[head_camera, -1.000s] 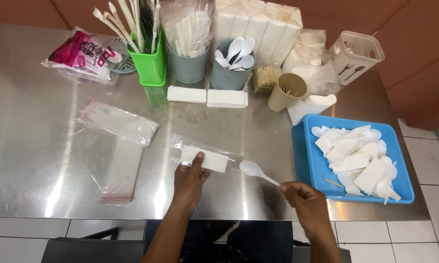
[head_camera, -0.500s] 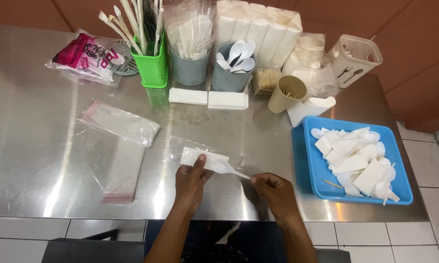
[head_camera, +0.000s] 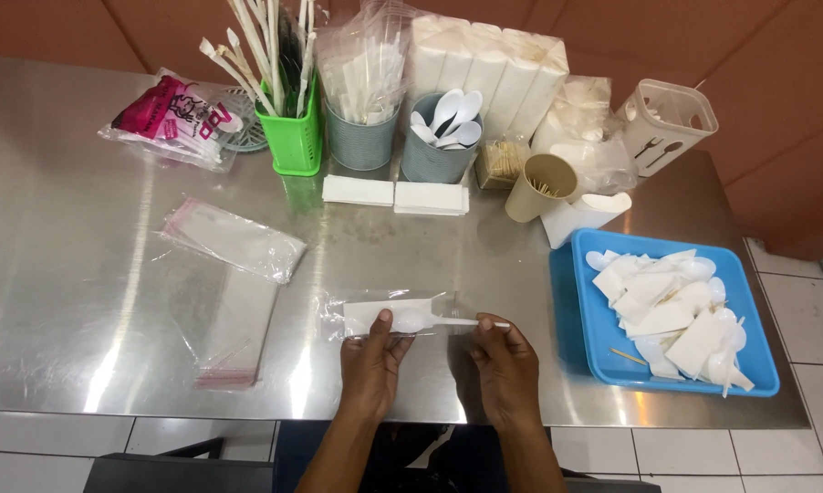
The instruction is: Assembling service kits by folding paper slips and placing them into plastic bags along with plastic spoons.
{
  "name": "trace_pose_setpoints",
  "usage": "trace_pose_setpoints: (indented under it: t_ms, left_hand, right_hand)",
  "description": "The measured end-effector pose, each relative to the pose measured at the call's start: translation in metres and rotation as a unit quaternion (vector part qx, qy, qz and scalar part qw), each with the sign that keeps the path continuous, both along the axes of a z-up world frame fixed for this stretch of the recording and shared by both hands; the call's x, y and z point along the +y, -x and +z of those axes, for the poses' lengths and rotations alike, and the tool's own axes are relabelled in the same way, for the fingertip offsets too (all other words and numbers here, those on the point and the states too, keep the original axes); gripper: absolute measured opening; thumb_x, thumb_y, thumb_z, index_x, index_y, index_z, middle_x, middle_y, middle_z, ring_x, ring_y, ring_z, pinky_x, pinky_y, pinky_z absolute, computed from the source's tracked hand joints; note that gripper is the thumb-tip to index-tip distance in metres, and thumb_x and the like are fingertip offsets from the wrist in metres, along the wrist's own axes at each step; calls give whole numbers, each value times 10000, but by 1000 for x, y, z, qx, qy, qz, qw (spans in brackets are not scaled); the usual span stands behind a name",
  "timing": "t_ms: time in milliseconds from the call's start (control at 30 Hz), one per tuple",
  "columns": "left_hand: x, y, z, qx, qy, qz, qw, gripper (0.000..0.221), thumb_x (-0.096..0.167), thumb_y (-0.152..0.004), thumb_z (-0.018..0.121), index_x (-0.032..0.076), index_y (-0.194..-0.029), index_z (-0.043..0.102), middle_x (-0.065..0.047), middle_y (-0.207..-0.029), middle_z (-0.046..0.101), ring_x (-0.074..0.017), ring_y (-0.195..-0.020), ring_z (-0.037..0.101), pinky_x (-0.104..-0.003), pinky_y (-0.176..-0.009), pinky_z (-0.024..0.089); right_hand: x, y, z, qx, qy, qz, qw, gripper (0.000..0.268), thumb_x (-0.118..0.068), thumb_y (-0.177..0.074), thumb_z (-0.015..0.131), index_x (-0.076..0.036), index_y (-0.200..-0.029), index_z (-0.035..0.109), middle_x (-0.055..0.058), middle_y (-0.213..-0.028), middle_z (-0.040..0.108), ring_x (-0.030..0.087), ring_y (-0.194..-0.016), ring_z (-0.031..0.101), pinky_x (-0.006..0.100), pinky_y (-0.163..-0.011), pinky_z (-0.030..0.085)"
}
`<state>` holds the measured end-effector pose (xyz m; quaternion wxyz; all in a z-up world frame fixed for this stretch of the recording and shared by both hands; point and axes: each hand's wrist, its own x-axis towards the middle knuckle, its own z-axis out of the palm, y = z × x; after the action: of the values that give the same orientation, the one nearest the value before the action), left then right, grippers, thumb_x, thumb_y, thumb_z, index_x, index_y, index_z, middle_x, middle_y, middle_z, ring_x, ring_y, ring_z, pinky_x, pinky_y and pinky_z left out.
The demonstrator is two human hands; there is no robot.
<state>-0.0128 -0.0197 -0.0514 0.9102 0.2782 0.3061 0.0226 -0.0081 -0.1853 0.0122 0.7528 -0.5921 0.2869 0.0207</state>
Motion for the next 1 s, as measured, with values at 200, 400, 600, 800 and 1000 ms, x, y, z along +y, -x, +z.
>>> trace_pose_setpoints:
  t_ms: [200, 400, 600, 800, 1000]
  left_hand:
    - [-9, 5, 9, 3, 22, 29, 999, 180, 195, -893, 830, 49, -903, 725, -103, -871, 760, -253, -928, 773, -454, -1016, 655]
    - [-7, 17, 14, -9, 26, -17, 999, 335, 84, -863, 794, -32, -1160, 690, -208, -1108, 762, -346, -1164, 737, -517, -1174, 575]
    - [40, 22, 25, -7, 31, -148, 989, 808, 433, -891, 533, 49, -1595, 434, -241, -1629, 533, -340, -1448, 536, -449, -1186, 442]
    - [42, 6, 53, -10, -152, -380, 912, 829, 387, -862, 681, 43, -1589, 483, -191, -1503, 696, -317, -1380, 686, -396, -1167, 525]
    - [9, -10, 61, -159, -209, -471, 842, 350, 350, -1078, 544, 108, -1217, 755, -67, -1049, 816, -157, -1090, 715, -308, -1051, 479]
  right_hand:
    - [11, -7, 12, -21, -107, 6, 994, 272, -230, -971, 661, -2, -1119, 672, 248, -1348, 759, 391, -1139, 753, 513, -960, 634]
    - [-5, -21, 1, -96, -41, 30, 994, 176, -176, -1031, 656, -13, -1095, 653, 231, -992, 776, 334, -885, 767, 439, -837, 652]
    - [-58, -55, 13, -93, 72, 98, 988, 230, -223, -1008, 676, -16, -1109, 690, 169, -967, 739, 282, -816, 699, 506, -833, 684]
    - [-58, -63, 38, -75, 151, 262, 950, 311, -175, -993, 664, 10, -1236, 724, 167, -846, 739, 271, -749, 720, 418, -758, 651]
    - [-28, -60, 47, -72, 244, 343, 904, 572, -253, -945, 714, -101, -1489, 627, 100, -825, 802, 214, -808, 801, 338, -791, 648]
